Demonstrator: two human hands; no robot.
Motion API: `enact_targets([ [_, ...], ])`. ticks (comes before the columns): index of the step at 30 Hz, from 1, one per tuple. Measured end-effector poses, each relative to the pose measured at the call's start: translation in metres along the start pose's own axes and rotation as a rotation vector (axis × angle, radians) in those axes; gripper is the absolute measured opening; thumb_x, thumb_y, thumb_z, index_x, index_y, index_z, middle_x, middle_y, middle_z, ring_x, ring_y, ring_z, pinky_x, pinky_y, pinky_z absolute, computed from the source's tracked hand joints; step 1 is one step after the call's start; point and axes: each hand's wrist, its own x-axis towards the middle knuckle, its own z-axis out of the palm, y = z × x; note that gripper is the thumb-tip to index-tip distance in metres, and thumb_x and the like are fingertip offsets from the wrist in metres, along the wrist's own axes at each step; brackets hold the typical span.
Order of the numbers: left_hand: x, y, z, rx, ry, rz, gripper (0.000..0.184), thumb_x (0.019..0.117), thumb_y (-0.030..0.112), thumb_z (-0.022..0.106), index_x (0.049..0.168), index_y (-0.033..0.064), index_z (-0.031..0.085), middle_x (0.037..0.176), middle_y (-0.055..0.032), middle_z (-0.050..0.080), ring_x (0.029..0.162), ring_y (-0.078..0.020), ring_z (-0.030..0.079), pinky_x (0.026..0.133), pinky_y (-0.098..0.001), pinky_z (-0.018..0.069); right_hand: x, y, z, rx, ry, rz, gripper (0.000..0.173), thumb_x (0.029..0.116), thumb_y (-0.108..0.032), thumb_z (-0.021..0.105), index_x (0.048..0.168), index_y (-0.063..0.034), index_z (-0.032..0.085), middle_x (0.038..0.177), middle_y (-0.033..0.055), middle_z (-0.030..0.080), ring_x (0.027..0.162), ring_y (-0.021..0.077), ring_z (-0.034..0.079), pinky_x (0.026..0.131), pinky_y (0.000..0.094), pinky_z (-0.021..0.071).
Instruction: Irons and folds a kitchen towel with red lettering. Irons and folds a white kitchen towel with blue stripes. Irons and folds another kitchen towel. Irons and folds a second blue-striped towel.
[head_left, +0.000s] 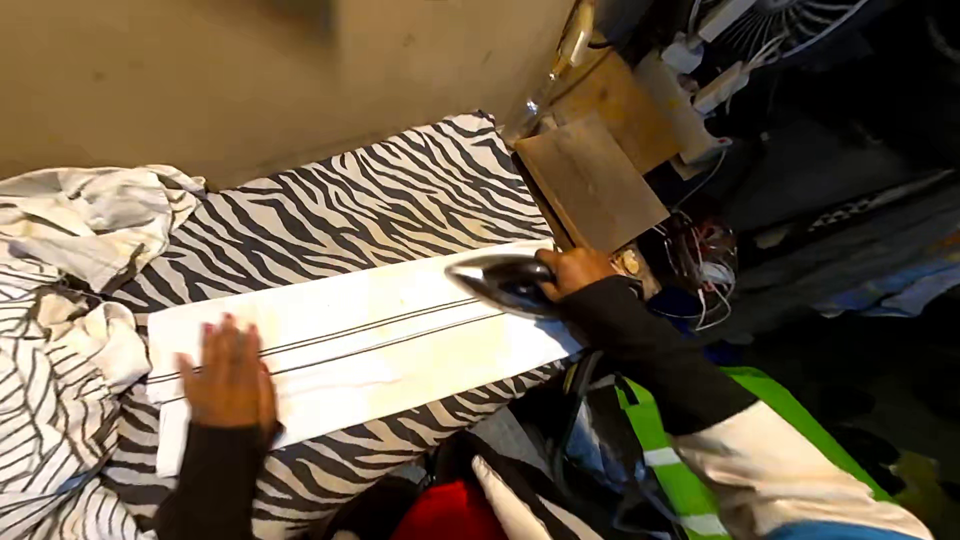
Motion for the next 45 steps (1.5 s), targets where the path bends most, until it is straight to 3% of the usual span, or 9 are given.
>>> enact_targets([
  [3,-0.02,0.066,0.019,-0.208,-0.113,0.121,0.049,0.1054,0.022,0.036,0.139,-0.0058,0.057,0.146,-0.0285,0.054,0.14,-0.0485,0.046,0.114,-0.0642,0.0355,0.013,0.002,0.002,-0.056,-0.01,-0.12,0.024,0.0909,-0.019,0.075,0.111,-0.0053,0.072,0.087,0.0293,0.071,0.084,0.0544,0.069,0.069,0.0721,0.0511],
  [12,-0.05,0.072,0.047,-0.098,-0.136,0.151,0.056,0.1072,0.036,0.033,0.145,-0.0002,0.054,0.153,-0.0164,0.052,0.143,-0.0387,0.047,0.112,-0.0664,0.034,0.035,-0.018,-0.003,-0.091,0.002,-0.339,0.023,0.0867,-0.016,0.076,0.104,-0.0023,0.072,0.081,0.0294,0.07,0.079,0.0547,0.069,0.067,0.0726,0.0502],
  [19,-0.099,0.008,-0.001,0.131,-0.061,-0.39,0.076,0.1034,0.054,0.033,0.152,-0.0038,0.044,0.158,-0.0245,0.041,0.148,-0.0488,0.035,0.114,-0.0759,0.021,-0.018,-0.074,0.004,-0.039,-0.24,-0.252,0.037,0.0923,-0.019,0.072,0.125,-0.003,0.069,0.097,0.0324,0.071,0.094,0.0567,0.068,0.08,0.0757,0.0482],
  [21,-0.111,0.003,-0.024,0.077,-0.096,-0.516,0.071,0.1041,0.046,0.04,0.152,-0.0065,0.042,0.161,-0.0291,0.034,0.148,-0.054,0.03,0.115,-0.0757,0.019,-0.061,-0.117,0.019,-0.014,-0.21,-0.335,0.037,0.0863,-0.013,0.074,0.12,0.0012,0.07,0.092,0.0326,0.072,0.085,0.0574,0.069,0.07,0.075,0.0499],
  [26,-0.109,-0.015,-0.037,-0.059,0.091,-0.731,0.049,0.0974,0.014,0.056,0.141,-0.0083,0.054,0.143,-0.0348,0.052,0.128,-0.0557,0.052,0.105,-0.0683,0.0394,-0.079,-0.248,0.027,0.019,-0.346,-0.323,0.036,0.0988,-0.011,0.058,0.132,0.0017,0.062,0.107,0.0282,0.073,0.099,0.0491,0.071,0.078,0.0652,0.0546],
  [30,-0.086,-0.01,-0.058,-0.194,-0.051,-1.111,0.045,0.1042,0.014,0.055,0.144,-0.006,0.05,0.119,-0.0315,0.065,0.097,-0.0414,0.066,0.089,-0.0536,0.0514,-0.063,-0.307,0.026,0.072,-0.477,-0.385,0.032,0.1052,-0.006,0.046,0.135,-0.0011,0.058,0.113,0.0262,0.071,0.108,0.0452,0.07,0.084,0.0604,0.0548],
  [36,-0.097,-0.013,-0.063,-0.437,-0.01,-1.18,0.034,0.1068,0.01,0.05,0.137,-0.0056,0.053,0.092,-0.0189,0.067,0.073,-0.0144,0.064,0.074,-0.0319,0.0539,-0.078,-0.2,0.032,0.007,-0.323,-0.244,0.042,0.0933,-0.012,0.066,0.133,0.0007,0.063,0.104,0.0309,0.072,0.095,0.0538,0.07,0.075,0.0708,0.0523],
  [39,-0.09,-0.011,-0.063,-0.469,0.048,-1.239,0.037,0.1064,0.014,0.054,0.138,-0.0039,0.051,0.093,-0.02,0.067,0.073,-0.016,0.062,0.072,-0.0341,0.053,-0.084,-0.134,0.035,-0.059,-0.184,-0.15,0.038,0.0892,-0.012,0.07,0.123,0.0039,0.066,0.094,0.0322,0.072,0.085,0.0572,0.07,0.068,0.0731,0.0508],
  [45,-0.099,-0.013,-0.052,-0.419,0.119,-1.119,0.036,0.1018,0.012,0.06,0.135,-0.0008,0.055,0.085,-0.0131,0.065,0.066,-0.0134,0.055,0.066,-0.0337,0.0479,-0.075,-0.188,0.028,-0.092,-0.207,-0.198,0.031,0.0927,-0.012,0.065,0.118,0.006,0.066,0.095,0.0322,0.072,0.089,0.0558,0.07,0.071,0.0704,0.0508],
])
